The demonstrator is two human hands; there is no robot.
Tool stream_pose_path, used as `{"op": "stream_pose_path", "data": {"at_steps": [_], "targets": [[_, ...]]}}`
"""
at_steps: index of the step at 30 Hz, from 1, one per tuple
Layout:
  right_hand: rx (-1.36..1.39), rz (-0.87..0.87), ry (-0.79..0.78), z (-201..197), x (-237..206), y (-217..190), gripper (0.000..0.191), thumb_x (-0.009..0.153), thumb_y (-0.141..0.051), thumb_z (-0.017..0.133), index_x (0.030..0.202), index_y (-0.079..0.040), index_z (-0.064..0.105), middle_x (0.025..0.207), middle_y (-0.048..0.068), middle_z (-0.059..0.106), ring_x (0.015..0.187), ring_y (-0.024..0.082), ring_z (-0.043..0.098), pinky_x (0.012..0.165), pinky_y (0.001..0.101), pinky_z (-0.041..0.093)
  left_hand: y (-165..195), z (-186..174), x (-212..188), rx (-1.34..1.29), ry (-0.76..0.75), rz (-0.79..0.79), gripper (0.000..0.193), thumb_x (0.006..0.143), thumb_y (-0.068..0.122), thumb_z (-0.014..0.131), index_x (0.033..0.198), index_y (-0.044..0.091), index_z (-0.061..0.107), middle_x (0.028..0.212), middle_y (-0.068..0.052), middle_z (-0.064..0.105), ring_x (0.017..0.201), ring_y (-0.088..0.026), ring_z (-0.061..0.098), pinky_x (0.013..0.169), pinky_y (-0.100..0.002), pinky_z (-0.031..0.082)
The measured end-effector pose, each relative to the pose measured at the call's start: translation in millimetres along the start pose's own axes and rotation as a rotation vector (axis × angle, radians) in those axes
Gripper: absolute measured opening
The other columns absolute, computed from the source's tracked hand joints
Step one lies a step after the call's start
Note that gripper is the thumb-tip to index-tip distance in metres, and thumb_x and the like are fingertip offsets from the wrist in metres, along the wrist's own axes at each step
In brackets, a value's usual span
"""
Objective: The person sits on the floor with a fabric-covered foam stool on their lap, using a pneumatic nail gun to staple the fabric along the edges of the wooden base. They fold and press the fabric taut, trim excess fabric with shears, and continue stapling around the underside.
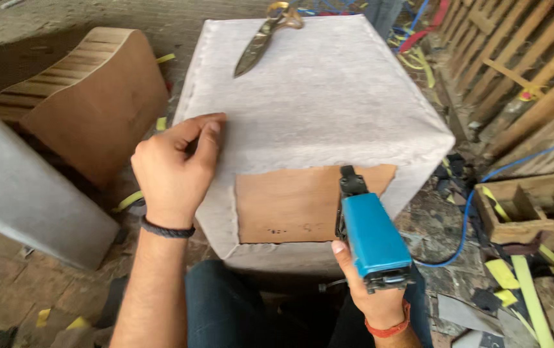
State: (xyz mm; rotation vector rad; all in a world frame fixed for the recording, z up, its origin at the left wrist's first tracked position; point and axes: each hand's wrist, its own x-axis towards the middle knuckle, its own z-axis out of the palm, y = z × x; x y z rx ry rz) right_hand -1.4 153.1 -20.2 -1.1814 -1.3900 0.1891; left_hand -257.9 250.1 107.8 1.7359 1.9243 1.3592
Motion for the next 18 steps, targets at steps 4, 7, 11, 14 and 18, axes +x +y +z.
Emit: {"op": "stream_pose_path", "data": {"at_steps": [4, 7, 11, 14, 18], "targets": [[0.445, 0.336, 0.21, -28, 0, 23, 0.05, 0.082, -0.004, 0.077, 0.13, 0.002, 0.065, 0.078, 0.006, 0.063, 0.062, 0.014, 0.058, 0.058, 0.0316, 0.051, 35, 37, -13, 0.32, 0.292, 0.79, 0.035, 0.098, 0.038, 0.064, 0.114, 0.01, 0.079, 0.121, -0.011, 0.076, 0.112, -0.033, 0.071, 0.097, -0.045, 0.054], [0.55, 0.325, 0.255, -38, 4, 25, 0.048, 0.084, -0.002, 0.074, 0.131, 0.004, 0.065, 0.079, 0.005, 0.061, 0.062, 0.012, 0.057, 0.058, 0.0304, 0.051, 53, 70, -14, 0.335, 0.208, 0.81, 0.044, 0.102, 0.042, 0.058, 0.12, 0.007, 0.077, 0.125, -0.014, 0.074, 0.115, -0.037, 0.068, 0.098, -0.047, 0.052], [0.472, 0.332, 0.285, -43, 12, 19, 0.045, 0.085, 0.002, 0.072, 0.129, 0.003, 0.064, 0.083, 0.006, 0.064, 0.062, 0.012, 0.057, 0.057, 0.029, 0.052, 66, 96, -17, 0.353, 0.182, 0.815, 0.046, 0.101, 0.041, 0.055, 0.121, 0.006, 0.077, 0.124, -0.016, 0.073, 0.114, -0.038, 0.069, 0.097, -0.046, 0.053], [0.397, 0.319, 0.279, -44, 17, 21, 0.041, 0.085, 0.005, 0.073, 0.125, 0.002, 0.064, 0.092, 0.006, 0.067, 0.062, 0.011, 0.058, 0.055, 0.0278, 0.051, 66, 99, -18, 0.334, 0.183, 0.801, 0.044, 0.101, 0.039, 0.055, 0.121, 0.006, 0.077, 0.124, -0.017, 0.073, 0.114, -0.038, 0.07, 0.098, -0.046, 0.054], [0.319, 0.325, 0.224, -47, 13, 26, 0.039, 0.083, 0.004, 0.073, 0.121, -0.002, 0.064, 0.11, 0.003, 0.072, 0.063, 0.008, 0.06, 0.053, 0.0261, 0.053, 62, 98, -19, 0.324, 0.175, 0.81, 0.043, 0.101, 0.037, 0.055, 0.121, 0.005, 0.077, 0.124, -0.018, 0.074, 0.113, -0.038, 0.071, 0.098, -0.046, 0.054]]}}
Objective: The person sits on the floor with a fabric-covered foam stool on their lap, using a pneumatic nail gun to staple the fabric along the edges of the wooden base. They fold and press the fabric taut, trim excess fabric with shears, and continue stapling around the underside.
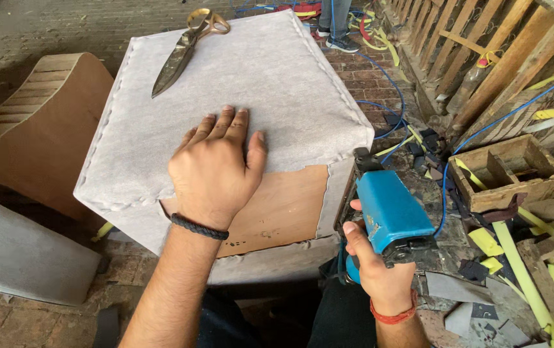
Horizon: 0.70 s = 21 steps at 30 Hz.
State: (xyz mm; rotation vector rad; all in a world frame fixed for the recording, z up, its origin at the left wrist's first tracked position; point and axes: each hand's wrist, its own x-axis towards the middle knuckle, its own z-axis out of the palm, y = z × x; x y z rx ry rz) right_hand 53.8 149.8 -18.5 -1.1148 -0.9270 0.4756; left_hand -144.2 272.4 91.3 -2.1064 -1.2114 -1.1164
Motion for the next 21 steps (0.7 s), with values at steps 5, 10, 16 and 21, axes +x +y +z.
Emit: {"op": "stream_pose_path", "data": {"at_steps": [5, 10, 16, 21], "targets": [[0.029, 0.074, -0.028, -0.4, -4.1, 5.7, 0.037, 0.085, 0.004, 0.074, 0.12, -0.001, 0.065, 0.104, 0.004, 0.071, 0.067, 0.008, 0.061, 0.055, 0.0257, 0.053, -0.6, 0.4, -1.7, -0.006, 0.011, 0.006, 0.041, 0.101, 0.035, 0.056, 0.12, 0.005, 0.077, 0.124, -0.017, 0.074, 0.114, -0.037, 0.071, 0.098, -0.045, 0.055], [0.024, 0.024, -0.086, -2.0, -6.4, 5.4, 0.043, 0.086, 0.003, 0.076, 0.128, -0.001, 0.067, 0.097, 0.007, 0.07, 0.064, 0.009, 0.057, 0.054, 0.0253, 0.047, -0.2, 0.8, -1.5, -0.013, 0.016, 0.003, 0.041, 0.103, 0.035, 0.055, 0.12, 0.006, 0.077, 0.122, -0.016, 0.075, 0.113, -0.035, 0.072, 0.098, -0.044, 0.055], [0.037, -0.01, -0.097, 2.4, -9.0, 7.4, 0.04, 0.085, 0.001, 0.074, 0.123, 0.001, 0.063, 0.11, 0.005, 0.071, 0.069, 0.007, 0.06, 0.053, 0.0238, 0.049, -1.5, 2.8, -2.3, -0.017, 0.037, 0.006, 0.04, 0.102, 0.034, 0.055, 0.12, 0.006, 0.078, 0.122, -0.015, 0.075, 0.113, -0.033, 0.072, 0.099, -0.044, 0.055], [-0.173, -0.221, -0.199, 3.4, -11.4, 7.6, 0.037, 0.085, -0.002, 0.078, 0.121, 0.001, 0.068, 0.101, 0.008, 0.072, 0.078, 0.015, 0.064, 0.068, 0.0292, 0.052, -1.1, 1.5, -3.4, -0.027, 0.042, 0.007, 0.039, 0.101, 0.032, 0.057, 0.12, 0.006, 0.078, 0.121, -0.016, 0.075, 0.113, -0.033, 0.072, 0.1, -0.044, 0.054]]}}
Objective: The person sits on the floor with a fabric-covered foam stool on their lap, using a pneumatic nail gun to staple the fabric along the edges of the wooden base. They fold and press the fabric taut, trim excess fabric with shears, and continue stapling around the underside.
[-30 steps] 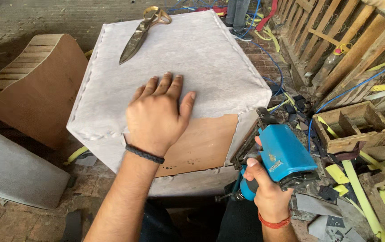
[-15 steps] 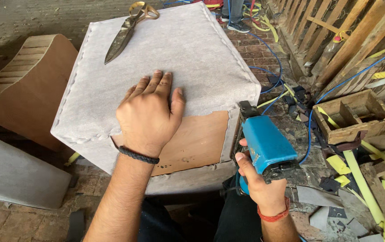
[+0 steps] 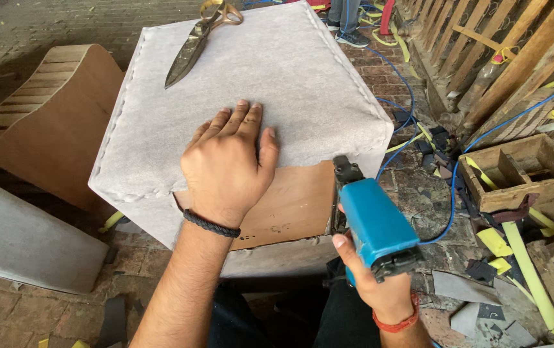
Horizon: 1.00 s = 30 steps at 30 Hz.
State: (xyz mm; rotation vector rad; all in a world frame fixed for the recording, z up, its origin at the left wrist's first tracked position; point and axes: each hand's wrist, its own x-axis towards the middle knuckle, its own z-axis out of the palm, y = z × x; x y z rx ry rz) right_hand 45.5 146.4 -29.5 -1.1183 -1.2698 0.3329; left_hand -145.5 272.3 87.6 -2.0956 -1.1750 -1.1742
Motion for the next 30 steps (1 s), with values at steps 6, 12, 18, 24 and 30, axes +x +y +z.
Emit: {"op": "stream_pose_path", "data": {"at_steps": [6, 12, 18, 24, 30], "targets": [[-0.066, -0.144, -0.018, 15, -3, 2, 0.031, 0.09, -0.013, 0.079, 0.116, 0.001, 0.069, 0.11, 0.012, 0.074, 0.098, 0.019, 0.073, 0.082, 0.0316, 0.059, 0, 0, -1, -0.027, 0.01, -0.008, 0.038, 0.101, 0.031, 0.057, 0.119, 0.005, 0.078, 0.121, -0.016, 0.075, 0.113, -0.033, 0.072, 0.1, -0.043, 0.055], [-0.186, -0.091, -0.085, 18, -6, 8, 0.018, 0.083, -0.017, 0.083, 0.086, -0.004, 0.071, 0.076, 0.004, 0.074, 0.065, 0.013, 0.071, 0.061, 0.0299, 0.055, -1, 1, 0, -0.032, 0.028, -0.008, 0.037, 0.101, 0.031, 0.058, 0.118, 0.005, 0.077, 0.122, -0.017, 0.074, 0.113, -0.033, 0.072, 0.1, -0.044, 0.054], [-0.122, -0.049, -0.034, 21, -14, 21, 0.022, 0.085, -0.018, 0.084, 0.083, -0.004, 0.067, 0.073, 0.002, 0.067, 0.063, 0.014, 0.063, 0.057, 0.0298, 0.051, -1, 2, 0, -0.036, 0.027, -0.008, 0.038, 0.099, 0.031, 0.059, 0.118, 0.004, 0.077, 0.121, -0.016, 0.075, 0.113, -0.034, 0.072, 0.1, -0.045, 0.054], [-0.116, -0.048, -0.016, 25, -15, 24, 0.024, 0.086, -0.018, 0.083, 0.099, -0.002, 0.07, 0.088, 0.005, 0.072, 0.078, 0.016, 0.068, 0.071, 0.0314, 0.055, -1, 0, -2, -0.054, 0.076, 0.012, 0.035, 0.1, 0.031, 0.062, 0.116, 0.004, 0.078, 0.119, -0.015, 0.076, 0.111, -0.031, 0.073, 0.097, -0.043, 0.055], [-0.026, -0.103, -0.058, 27, -11, 16, 0.044, 0.09, -0.013, 0.078, 0.129, 0.001, 0.065, 0.125, 0.014, 0.071, 0.113, 0.022, 0.068, 0.096, 0.0362, 0.053, -3, -6, -11, -0.12, 0.156, 0.023, 0.023, 0.096, 0.021, 0.067, 0.11, 0.009, 0.08, 0.114, -0.009, 0.078, 0.107, -0.025, 0.075, 0.094, -0.038, 0.055]]}}
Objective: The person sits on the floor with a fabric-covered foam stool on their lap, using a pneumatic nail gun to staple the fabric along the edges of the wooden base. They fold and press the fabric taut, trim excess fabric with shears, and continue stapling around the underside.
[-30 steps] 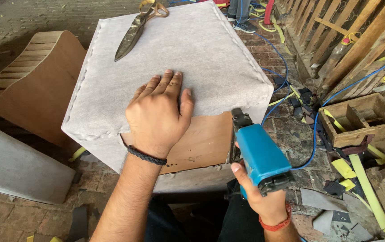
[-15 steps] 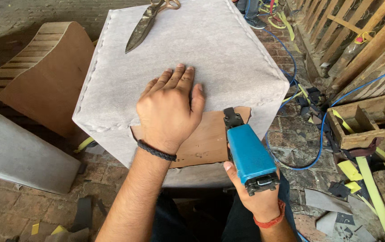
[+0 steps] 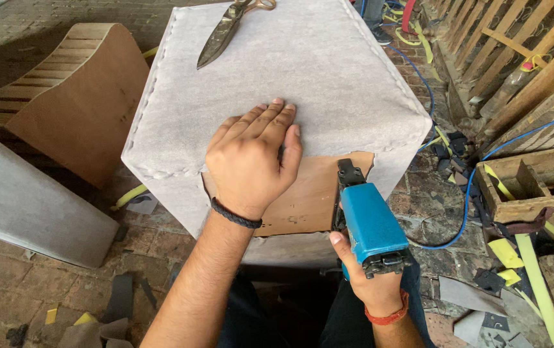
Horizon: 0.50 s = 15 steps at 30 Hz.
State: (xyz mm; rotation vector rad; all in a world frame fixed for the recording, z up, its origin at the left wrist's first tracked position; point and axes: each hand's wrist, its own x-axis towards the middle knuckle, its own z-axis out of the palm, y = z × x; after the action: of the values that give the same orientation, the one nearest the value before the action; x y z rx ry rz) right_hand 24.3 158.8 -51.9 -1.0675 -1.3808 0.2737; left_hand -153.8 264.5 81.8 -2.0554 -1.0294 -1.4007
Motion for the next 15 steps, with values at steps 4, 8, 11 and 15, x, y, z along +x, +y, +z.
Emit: {"op": "stream_pose_path", "data": {"at_steps": [4, 8, 11, 15], "targets": [[-0.013, 0.096, -0.018, 1, -1, 0, 0.045, 0.087, -0.013, 0.079, 0.128, 0.001, 0.066, 0.118, 0.011, 0.072, 0.102, 0.021, 0.068, 0.087, 0.035, 0.054, 0, -6, -6, -0.038, 0.002, -0.013, 0.021, 0.097, 0.017, 0.066, 0.112, 0.01, 0.079, 0.116, -0.005, 0.078, 0.11, -0.021, 0.073, 0.097, -0.036, 0.052], [-0.043, 0.18, 0.094, 0, -10, 1, 0.036, 0.085, -0.013, 0.082, 0.115, -0.001, 0.067, 0.09, 0.007, 0.068, 0.077, 0.017, 0.064, 0.07, 0.0321, 0.053, 1, -11, -14, -0.09, 0.042, -0.01, 0.022, 0.097, 0.014, 0.064, 0.114, 0.011, 0.078, 0.119, -0.003, 0.076, 0.115, -0.02, 0.07, 0.102, -0.037, 0.048], [0.133, 0.326, 0.178, -8, -18, -1, 0.047, 0.084, -0.01, 0.075, 0.129, 0.0, 0.065, 0.084, 0.005, 0.067, 0.068, 0.012, 0.063, 0.061, 0.0288, 0.052, 1, -12, -17, -0.102, 0.054, 0.004, 0.023, 0.097, 0.014, 0.063, 0.115, 0.011, 0.078, 0.121, -0.003, 0.076, 0.116, -0.02, 0.068, 0.104, -0.038, 0.046], [0.157, 0.362, 0.205, -21, -21, -2, 0.048, 0.086, -0.009, 0.073, 0.131, 0.003, 0.065, 0.074, 0.006, 0.066, 0.062, 0.012, 0.062, 0.06, 0.0286, 0.052, 3, -11, -21, -0.079, 0.061, 0.008, 0.023, 0.099, 0.015, 0.063, 0.116, 0.011, 0.078, 0.122, -0.003, 0.076, 0.117, -0.02, 0.068, 0.105, -0.038, 0.044]]}}
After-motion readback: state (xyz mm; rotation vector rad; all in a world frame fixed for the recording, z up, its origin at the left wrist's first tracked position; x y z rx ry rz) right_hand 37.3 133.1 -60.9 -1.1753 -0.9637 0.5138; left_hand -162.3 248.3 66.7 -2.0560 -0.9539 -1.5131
